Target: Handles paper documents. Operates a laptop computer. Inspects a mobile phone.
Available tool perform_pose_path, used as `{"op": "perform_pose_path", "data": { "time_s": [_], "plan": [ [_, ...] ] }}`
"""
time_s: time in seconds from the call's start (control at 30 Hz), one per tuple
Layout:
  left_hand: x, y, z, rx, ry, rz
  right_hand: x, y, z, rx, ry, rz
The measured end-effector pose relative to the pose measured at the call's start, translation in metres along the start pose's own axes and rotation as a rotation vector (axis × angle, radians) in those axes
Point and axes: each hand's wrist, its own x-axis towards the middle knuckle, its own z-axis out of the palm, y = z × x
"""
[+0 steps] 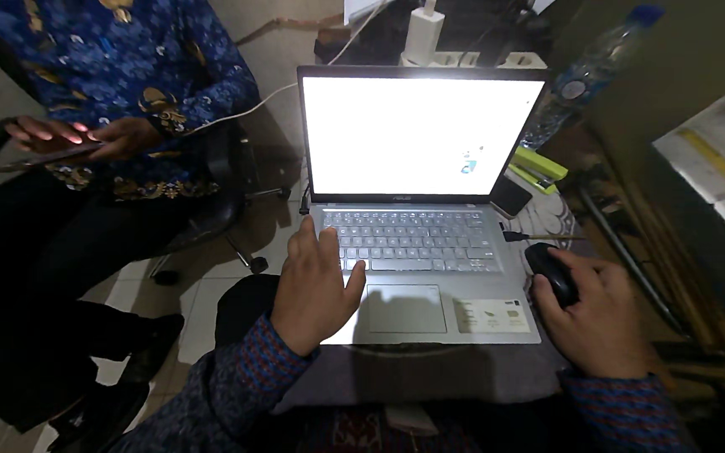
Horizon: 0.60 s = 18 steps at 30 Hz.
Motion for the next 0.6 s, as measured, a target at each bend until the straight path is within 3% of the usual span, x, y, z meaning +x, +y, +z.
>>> {"op": "perform_pose_path", "data": {
  "time_s": [0.6],
  "plan": [
    [0.0001,-0.0009,0.0,-0.01,0.01,0.012,-0.0001,0.0001,-0.0006,-0.017,-0.011,0.007]
  ]
}}
